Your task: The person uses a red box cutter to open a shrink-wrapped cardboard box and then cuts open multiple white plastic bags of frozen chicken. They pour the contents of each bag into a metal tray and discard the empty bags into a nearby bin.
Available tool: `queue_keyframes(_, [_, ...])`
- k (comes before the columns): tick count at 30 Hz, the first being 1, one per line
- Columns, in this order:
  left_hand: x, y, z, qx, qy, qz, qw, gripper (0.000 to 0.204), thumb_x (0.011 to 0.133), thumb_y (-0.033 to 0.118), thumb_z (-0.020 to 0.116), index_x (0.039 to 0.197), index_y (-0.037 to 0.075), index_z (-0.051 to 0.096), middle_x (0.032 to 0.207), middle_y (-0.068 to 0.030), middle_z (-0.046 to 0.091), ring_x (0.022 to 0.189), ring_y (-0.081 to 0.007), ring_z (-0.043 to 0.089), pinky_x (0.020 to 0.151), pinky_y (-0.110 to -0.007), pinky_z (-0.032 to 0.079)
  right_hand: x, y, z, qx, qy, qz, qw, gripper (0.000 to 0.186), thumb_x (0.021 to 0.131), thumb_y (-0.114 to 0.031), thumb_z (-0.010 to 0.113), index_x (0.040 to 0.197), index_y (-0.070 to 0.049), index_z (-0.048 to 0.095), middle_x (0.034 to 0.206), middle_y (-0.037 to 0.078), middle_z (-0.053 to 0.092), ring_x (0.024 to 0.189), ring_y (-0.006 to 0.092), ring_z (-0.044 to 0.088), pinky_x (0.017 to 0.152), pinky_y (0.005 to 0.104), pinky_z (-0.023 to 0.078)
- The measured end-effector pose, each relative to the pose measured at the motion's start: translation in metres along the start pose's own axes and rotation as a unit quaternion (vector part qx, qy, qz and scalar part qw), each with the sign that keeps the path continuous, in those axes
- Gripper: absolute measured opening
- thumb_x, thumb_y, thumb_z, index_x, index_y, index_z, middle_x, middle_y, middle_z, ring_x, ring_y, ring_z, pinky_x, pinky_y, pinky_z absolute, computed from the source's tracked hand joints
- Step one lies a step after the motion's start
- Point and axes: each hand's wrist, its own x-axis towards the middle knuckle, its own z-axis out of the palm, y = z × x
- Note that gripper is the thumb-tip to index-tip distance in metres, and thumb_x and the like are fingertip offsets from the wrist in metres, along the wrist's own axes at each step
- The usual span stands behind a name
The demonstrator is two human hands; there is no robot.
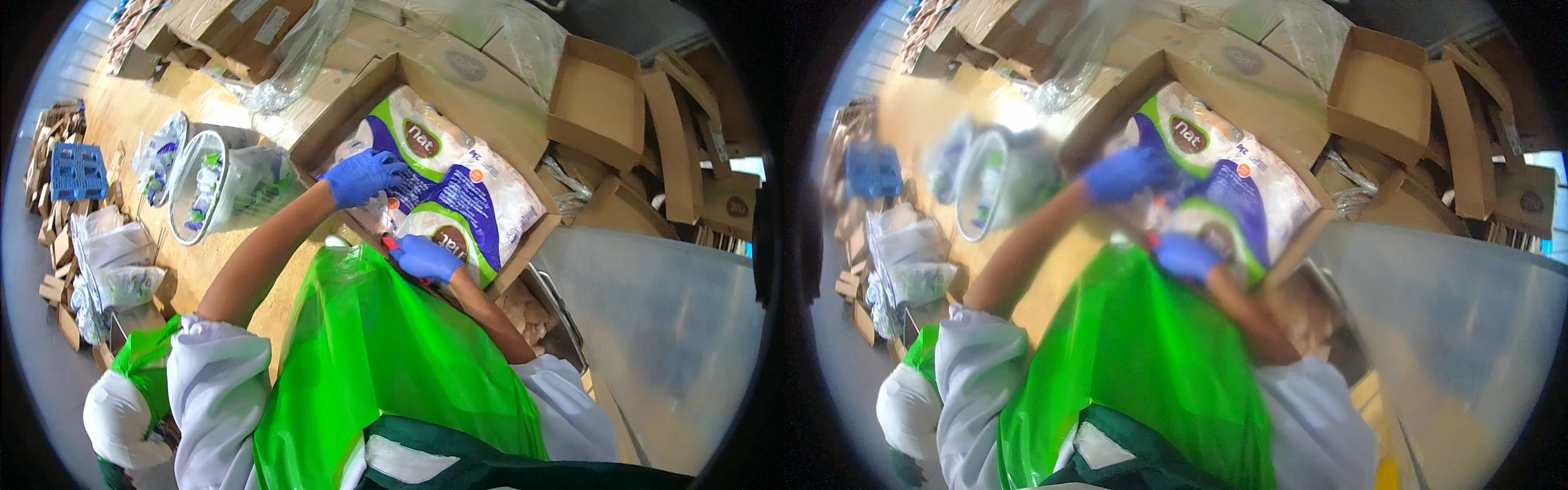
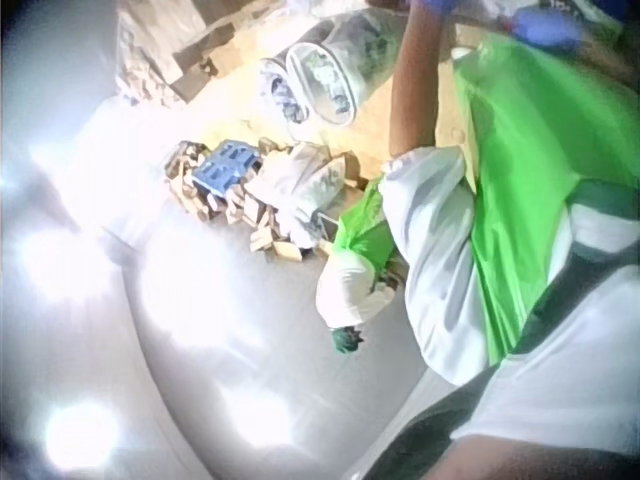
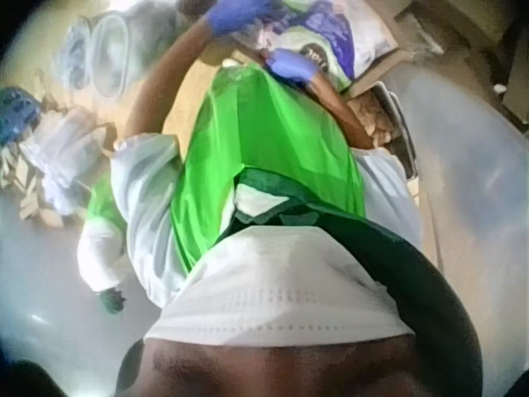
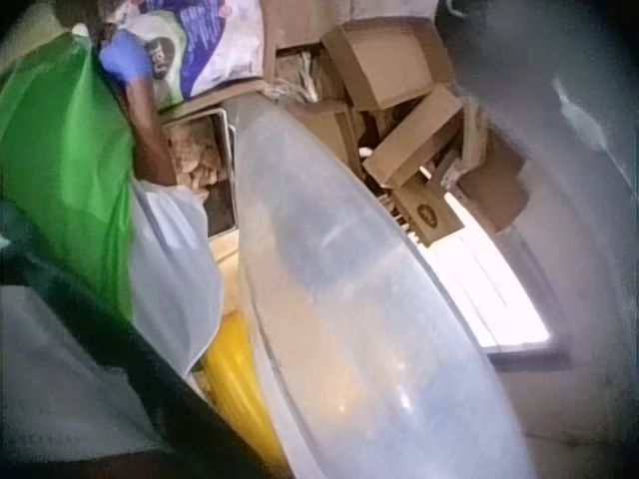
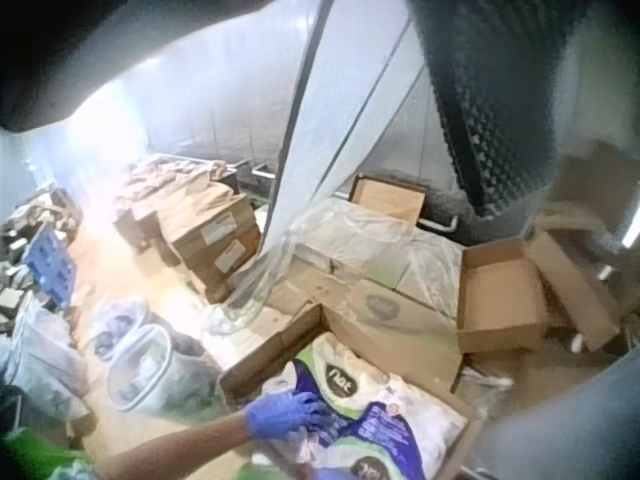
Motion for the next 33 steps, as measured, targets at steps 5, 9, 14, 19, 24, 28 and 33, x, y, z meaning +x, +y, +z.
queue_keyframes(5, [-0.004,0.0,0.01,0.015,0.063,0.084,0.994,0.024,0.072,0.021,0.063,0.095,0.017,0.068,0.106,-0.0093,0.057,0.095,-0.0292,0.057,0.078,-0.04,0.048,-0.011,0.031,-0.018,0.013,-0.092,-0.071,0.993,0.044,0.094,-0.034,0.048,0.078,0.005,0.062,0.069,0.013,0.063,0.067,0.0244,0.062,0.066,0.0361,0.048])
queue_keyframes(9, [0.023,-0.008,0.046,0.047,-0.022,0.062,0.997,0.012,0.072,0.021,0.064,0.081,0.015,0.07,0.095,-0.0094,0.063,0.088,-0.0306,0.063,0.067,-0.042,0.051,-0.039,0.061,-0.025,0.125,0.047,-0.09,0.987,0.03,0.095,-0.029,0.051,0.076,-0.005,0.054,0.058,0.006,0.047,0.053,0.0165,0.051,0.052,0.0317,0.043])
queue_keyframes(14, [0.029,0.005,-0.018,-0.019,-0.182,-0.069,0.981,0.045,0.079,0.019,0.059,0.122,0.008,0.054,0.112,-0.0166,0.059,0.104,-0.0325,0.06,0.085,-0.045,0.05,-0.012,0.115,-0.011,0.231,0.081,-0.012,0.969,0.031,0.095,-0.031,0.051,0.074,-0.008,0.054,0.057,0.001,0.048,0.04,0.013,0.047,0.037,0.0287,0.036])
queue_keyframes(19, [0.022,-0.019,-0.027,-0.07,0.055,0.072,0.993,0.036,0.075,0.028,0.068,0.106,0.01,0.066,0.087,-0.0154,0.067,0.079,-0.0305,0.064,0.071,-0.039,0.051,-0.02,0.088,-0.005,0.225,0.194,-0.019,0.955,0.03,0.096,-0.026,0.05,0.074,-0.007,0.055,0.058,0.0,0.047,0.048,0.011,0.044,0.046,0.0298,0.036])
queue_keyframes(24, [0.006,-0.023,-0.02,0.069,-0.074,0.003,0.995,0.019,0.075,0.022,0.061,0.091,0.024,0.071,0.086,-0.0036,0.063,0.092,-0.0261,0.056,0.078,-0.043,0.04,0.025,0.047,-0.007,0.148,0.265,0.005,0.953,0.033,0.093,-0.033,0.049,0.085,-0.002,0.058,0.071,0.025,0.058,0.064,0.0368,0.06,0.057,0.0458,0.043])
queue_keyframes(28, [0.02,-0.03,-0.03,0.051,-0.078,-0.001,0.996,0.01,0.077,0.023,0.06,0.081,0.018,0.068,0.082,-0.0069,0.06,0.094,-0.0269,0.053,0.08,-0.043,0.037,0.055,0.02,-0.016,0.196,0.298,-0.002,0.934,0.03,0.093,-0.026,0.047,0.094,0.003,0.055,0.076,0.025,0.06,0.075,0.041,0.062,0.066,0.0471,0.046])
queue_keyframes(33, [0.019,-0.044,-0.017,-0.022,-0.012,0.012,1.0,0.013,0.08,0.024,0.057,0.079,0.014,0.065,0.078,-0.0092,0.061,0.091,-0.028,0.054,0.078,-0.043,0.038,0.079,0.027,0.005,0.085,0.312,0.043,0.945,0.027,0.093,-0.021,0.044,0.101,0.003,0.054,0.086,0.029,0.061,0.081,0.0447,0.06,0.07,0.0506,0.045])
